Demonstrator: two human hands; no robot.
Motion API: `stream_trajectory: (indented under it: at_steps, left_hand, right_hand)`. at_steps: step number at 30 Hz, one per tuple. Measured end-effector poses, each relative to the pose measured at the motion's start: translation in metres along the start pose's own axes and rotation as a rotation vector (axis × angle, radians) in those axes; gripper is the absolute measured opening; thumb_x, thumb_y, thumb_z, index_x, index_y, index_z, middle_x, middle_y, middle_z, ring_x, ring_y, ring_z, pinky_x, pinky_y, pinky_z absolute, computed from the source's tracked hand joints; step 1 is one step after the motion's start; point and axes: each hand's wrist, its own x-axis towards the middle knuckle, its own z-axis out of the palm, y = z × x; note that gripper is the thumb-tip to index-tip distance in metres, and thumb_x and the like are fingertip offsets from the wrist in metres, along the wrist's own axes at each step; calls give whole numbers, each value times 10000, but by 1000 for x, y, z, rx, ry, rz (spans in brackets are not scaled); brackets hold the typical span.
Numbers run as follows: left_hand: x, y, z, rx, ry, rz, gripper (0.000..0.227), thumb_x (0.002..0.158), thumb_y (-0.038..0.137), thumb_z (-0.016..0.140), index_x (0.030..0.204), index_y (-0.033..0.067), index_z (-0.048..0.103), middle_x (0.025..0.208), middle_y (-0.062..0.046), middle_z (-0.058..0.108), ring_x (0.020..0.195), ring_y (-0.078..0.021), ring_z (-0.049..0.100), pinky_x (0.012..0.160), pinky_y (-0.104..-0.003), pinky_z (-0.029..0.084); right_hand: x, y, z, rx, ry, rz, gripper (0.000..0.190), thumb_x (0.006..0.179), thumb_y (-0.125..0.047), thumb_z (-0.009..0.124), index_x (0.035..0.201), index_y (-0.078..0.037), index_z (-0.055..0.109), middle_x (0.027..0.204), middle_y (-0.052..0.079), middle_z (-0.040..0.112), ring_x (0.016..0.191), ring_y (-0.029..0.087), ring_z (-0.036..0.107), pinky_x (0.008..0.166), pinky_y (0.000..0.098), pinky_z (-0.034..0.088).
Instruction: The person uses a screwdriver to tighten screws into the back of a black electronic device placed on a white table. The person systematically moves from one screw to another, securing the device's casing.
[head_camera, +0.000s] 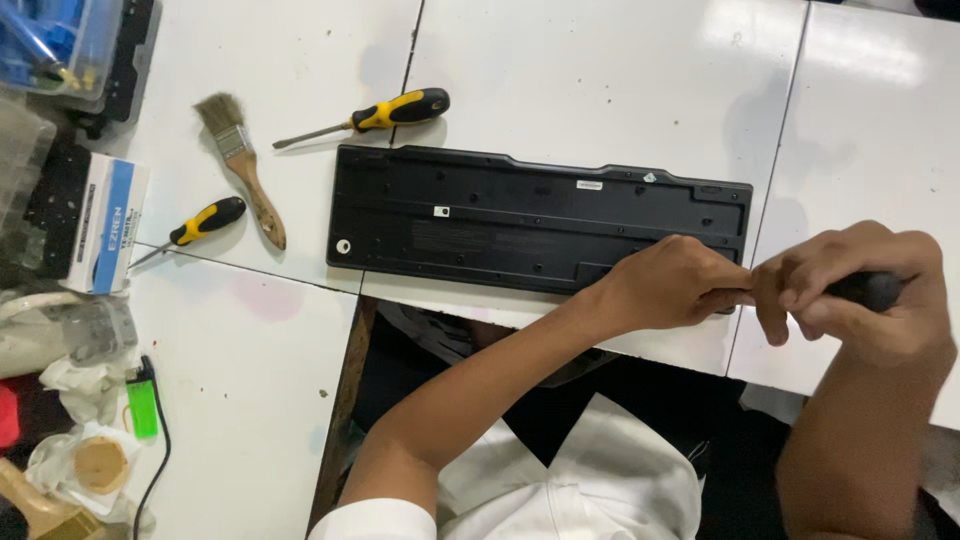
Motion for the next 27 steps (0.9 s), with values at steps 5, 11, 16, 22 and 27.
stream_trajectory:
  at_steps: [5,11,16,22,27]
  left_hand:
    - [3,7,-5,-10,2,-64,114,933,138,640,826,137,603,635,-16,624,558,-278,584,580,-427,427]
    - [4,19,-16,-16,43,-19,178,1044,247,592,909,131,597,644,-3,630,547,-253,536,574,-385,425]
    - [2,18,-16,23,-28,-15,58,1028,183,669,1010,128,667,727,-54,684,624,-285,642,604,-426,435]
    - [5,28,-20,37,-44,-23,104,1057,179,649,1010,87,659,786,-31,709,686,-275,691,614,-415,477]
    - [12,34,-33,-2,-65,-36,151,1048,170,695,1163,96,759,836,-16,791,704,-223,734,653,-368,531]
  right_hand:
    - [29,16,-47,122,-577,-176,583,1185,-651,570,931,-150,725,1076,183,806,983,357,855,897,489,731]
    - [12,-11,46,-11,341,-72,438,1083,-150,339,678,-69,194,519,127,189,421,183,155,503,382,165]
    - [-19,-1,60,-54,658,23,383,1169,-372,567,1000,-49,451,788,84,423,647,176,397,620,321,315]
    - [-31,-28,-42,-71,-198,77,387,1023,-197,490,1331,11,597,1171,146,618,1128,347,705,1024,460,656]
    - [-42,8,-62,-106,-236,-99,403,983,-138,662,1379,-87,609,1220,178,784,1159,375,877,1088,545,832]
